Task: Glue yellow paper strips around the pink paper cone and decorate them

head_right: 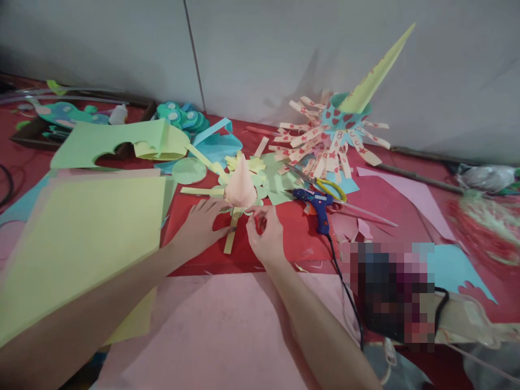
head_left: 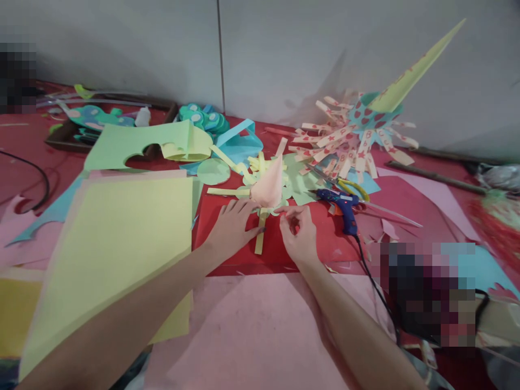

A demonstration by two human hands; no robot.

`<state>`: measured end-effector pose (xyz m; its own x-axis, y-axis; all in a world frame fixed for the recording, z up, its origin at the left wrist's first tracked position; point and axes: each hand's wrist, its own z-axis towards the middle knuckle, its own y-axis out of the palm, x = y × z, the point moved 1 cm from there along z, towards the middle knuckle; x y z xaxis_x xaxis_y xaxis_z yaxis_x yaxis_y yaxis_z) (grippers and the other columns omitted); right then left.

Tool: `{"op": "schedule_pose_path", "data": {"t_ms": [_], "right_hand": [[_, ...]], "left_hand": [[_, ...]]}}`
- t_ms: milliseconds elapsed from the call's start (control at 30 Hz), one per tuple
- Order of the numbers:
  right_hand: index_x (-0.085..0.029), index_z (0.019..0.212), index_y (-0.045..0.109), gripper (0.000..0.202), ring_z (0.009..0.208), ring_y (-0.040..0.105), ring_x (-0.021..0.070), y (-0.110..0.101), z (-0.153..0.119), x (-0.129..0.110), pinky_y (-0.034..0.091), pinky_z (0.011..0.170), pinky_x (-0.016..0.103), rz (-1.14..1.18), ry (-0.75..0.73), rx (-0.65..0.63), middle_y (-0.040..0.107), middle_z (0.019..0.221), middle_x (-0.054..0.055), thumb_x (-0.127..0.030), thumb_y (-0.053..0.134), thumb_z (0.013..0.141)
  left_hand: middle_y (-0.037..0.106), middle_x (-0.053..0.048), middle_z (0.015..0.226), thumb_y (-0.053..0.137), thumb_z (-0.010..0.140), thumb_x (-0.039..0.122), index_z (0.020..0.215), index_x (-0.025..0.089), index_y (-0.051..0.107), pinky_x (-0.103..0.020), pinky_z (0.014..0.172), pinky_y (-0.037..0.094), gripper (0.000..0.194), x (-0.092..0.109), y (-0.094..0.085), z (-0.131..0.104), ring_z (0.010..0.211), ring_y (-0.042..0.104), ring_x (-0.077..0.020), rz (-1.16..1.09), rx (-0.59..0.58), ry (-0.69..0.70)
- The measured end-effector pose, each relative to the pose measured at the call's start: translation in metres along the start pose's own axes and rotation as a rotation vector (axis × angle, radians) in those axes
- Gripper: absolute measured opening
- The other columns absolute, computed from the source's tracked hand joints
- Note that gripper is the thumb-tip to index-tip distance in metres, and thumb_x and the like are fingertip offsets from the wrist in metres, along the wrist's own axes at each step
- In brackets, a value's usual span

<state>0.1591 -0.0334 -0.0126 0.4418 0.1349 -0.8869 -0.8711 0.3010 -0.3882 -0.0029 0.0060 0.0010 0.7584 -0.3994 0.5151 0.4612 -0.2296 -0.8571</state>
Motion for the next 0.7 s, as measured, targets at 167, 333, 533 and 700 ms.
{"op": "schedule_pose_path", "data": {"t_ms": [167,333,533,700], "right_hand": [[-0.024,0.080,0.037,0.014,0.056,0.046,0.0110,0.0002,0.0003,-0.0019,0.040,0.055,0.027,-0.059,-0.022,-0.092,0.067,0.093,0.003,-0.017,0.049,0.078],[-0.025,0.080,0.036,0.015,0.058,0.050,0.0133,0.0006,-0.0003,-0.0043,0.041,0.058,0.028,-0.104,-0.031,-0.227,0.067,0.088,0.002,-0.018,0.048,0.076],[-0.024,0.080,0.037,0.012,0.066,0.054,0.0162,0.0033,0.0021,-0.0014,0.043,0.062,0.030,-0.192,0.006,-0.243,0.064,0.086,0.003,-0.021,0.048,0.075],[-0.024,0.082,0.039,0.010,0.077,0.056,0.0189,0.0065,0.0030,-0.0004,0.045,0.068,0.033,-0.239,-0.088,-0.203,0.063,0.089,0.006,-0.022,0.047,0.076]], "left_hand": [[0.053,-0.003,0.120,0.061,0.081,0.028,0.113,0.024,0.051,-0.039,0.087,0.040,0.034,-0.0003,-0.0009,-0.0006,0.104,0.048,-0.0232,0.039,-0.030,0.002],[0.053,-0.004,0.120,0.065,0.077,0.026,0.112,0.024,0.050,-0.038,0.084,0.041,0.038,0.0013,-0.0010,-0.0017,0.102,0.049,-0.0237,0.057,-0.029,-0.006],[0.054,-0.004,0.117,0.064,0.078,0.028,0.110,0.022,0.048,-0.038,0.084,0.040,0.036,0.0006,0.0008,-0.0025,0.102,0.049,-0.0232,0.067,-0.016,0.012],[0.053,-0.004,0.118,0.062,0.080,0.030,0.109,0.023,0.049,-0.037,0.083,0.040,0.033,-0.0006,0.0016,-0.0026,0.101,0.049,-0.0229,0.072,-0.004,0.023]]}}
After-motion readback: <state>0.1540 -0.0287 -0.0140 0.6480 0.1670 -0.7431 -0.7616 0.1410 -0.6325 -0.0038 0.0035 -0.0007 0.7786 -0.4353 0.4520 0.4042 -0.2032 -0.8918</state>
